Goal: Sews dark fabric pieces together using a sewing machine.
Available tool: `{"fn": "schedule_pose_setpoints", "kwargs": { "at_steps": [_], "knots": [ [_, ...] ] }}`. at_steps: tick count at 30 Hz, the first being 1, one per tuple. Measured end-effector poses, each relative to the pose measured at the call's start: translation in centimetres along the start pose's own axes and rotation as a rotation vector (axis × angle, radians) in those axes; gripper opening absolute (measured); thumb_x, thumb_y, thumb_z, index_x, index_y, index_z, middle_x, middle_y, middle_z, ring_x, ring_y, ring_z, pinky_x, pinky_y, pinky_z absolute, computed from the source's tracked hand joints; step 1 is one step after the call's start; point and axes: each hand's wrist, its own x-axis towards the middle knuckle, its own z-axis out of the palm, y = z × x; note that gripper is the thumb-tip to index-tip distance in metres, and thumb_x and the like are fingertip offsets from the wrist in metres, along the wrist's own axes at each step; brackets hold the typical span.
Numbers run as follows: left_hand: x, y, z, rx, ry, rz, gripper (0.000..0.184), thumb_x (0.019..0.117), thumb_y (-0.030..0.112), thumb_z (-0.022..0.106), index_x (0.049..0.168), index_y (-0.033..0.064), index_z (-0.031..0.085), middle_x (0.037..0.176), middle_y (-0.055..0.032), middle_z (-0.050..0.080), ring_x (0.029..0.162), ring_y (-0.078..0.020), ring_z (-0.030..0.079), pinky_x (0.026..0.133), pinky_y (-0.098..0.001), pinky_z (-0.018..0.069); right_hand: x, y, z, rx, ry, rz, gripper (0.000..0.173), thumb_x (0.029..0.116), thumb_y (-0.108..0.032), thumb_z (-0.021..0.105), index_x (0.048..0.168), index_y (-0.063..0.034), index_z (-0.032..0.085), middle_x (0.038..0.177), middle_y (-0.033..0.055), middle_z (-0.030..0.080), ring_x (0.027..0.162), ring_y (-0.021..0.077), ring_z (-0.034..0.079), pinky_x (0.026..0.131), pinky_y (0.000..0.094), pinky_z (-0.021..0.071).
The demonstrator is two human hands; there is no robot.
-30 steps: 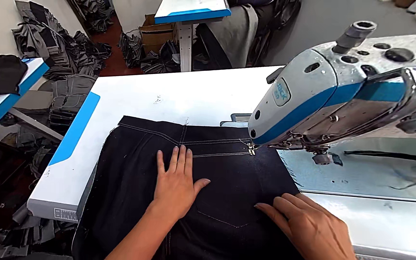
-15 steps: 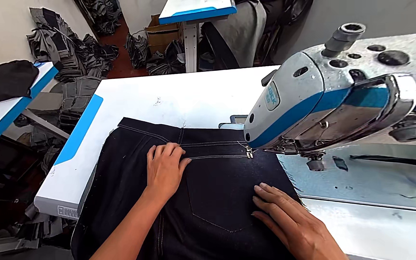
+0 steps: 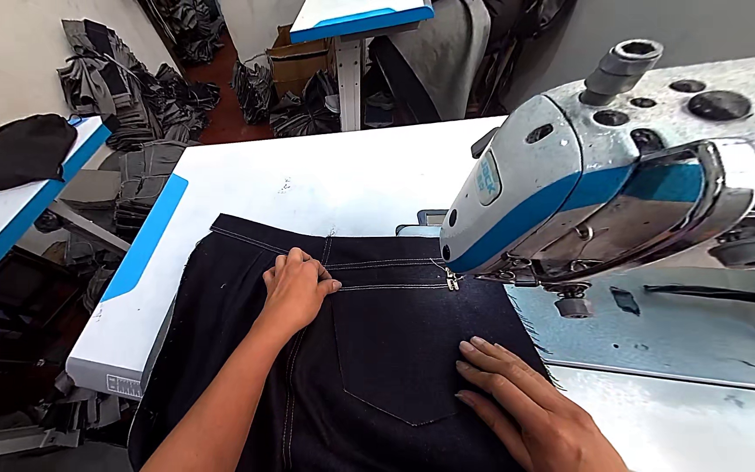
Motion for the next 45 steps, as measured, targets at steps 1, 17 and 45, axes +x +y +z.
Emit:
{"fn": "schedule_pose_setpoints", "kwargs": {
  "at_steps": [1, 17, 45],
  "knots": [
    [0.1, 0.0, 0.0, -0.001, 0.0, 0.0, 0.029, 0.0989, 0.035, 0.067, 0.106, 0.0079, 0.075, 0.125, -0.0163, 0.06, 0.124, -0.0376, 0.05, 0.1, -0.0603, 0.0359, 0.0, 0.0, 0.1, 0.004, 0.005, 0.001, 0.034, 0.1069, -0.033, 0.053, 0.114, -0.0057, 0.072, 0.127, 0.0136, 0.071, 0.13, 0.0267, 0.062, 0.114, 0.0349, 0.0449],
    [-2.3, 5.6, 9.3, 0.025, 0.241, 0.896, 0.038, 0.1035, 0.035, 0.056, 0.134, 0.0164, 0.067, 0.137, -0.0127, 0.062, 0.135, -0.0324, 0.053, 0.115, -0.0517, 0.0396, -0.1, -0.2, -0.3, -0.005, 0.016, -0.01, 0.029, 0.1044, -0.025, 0.055, 0.107, -0.006, 0.077, 0.121, 0.0092, 0.074, 0.127, 0.0238, 0.065, 0.111, 0.0347, 0.0496],
    [-10.1, 8.9, 10.6, 0.264, 0.47, 0.75, 0.01, 0.0904, 0.005, 0.063, 0.09, 0.0019, 0.072, 0.071, -0.0104, 0.065, 0.06, -0.0251, 0.067, 0.048, -0.0363, 0.0525, 5.1, 4.3, -2.6, 0.074, -0.213, -0.366, 0.029, 0.0885, -0.02, 0.052, 0.102, -0.0077, 0.074, 0.096, 0.0059, 0.072, 0.097, 0.0221, 0.069, 0.085, 0.0365, 0.0561]
  ]
}}
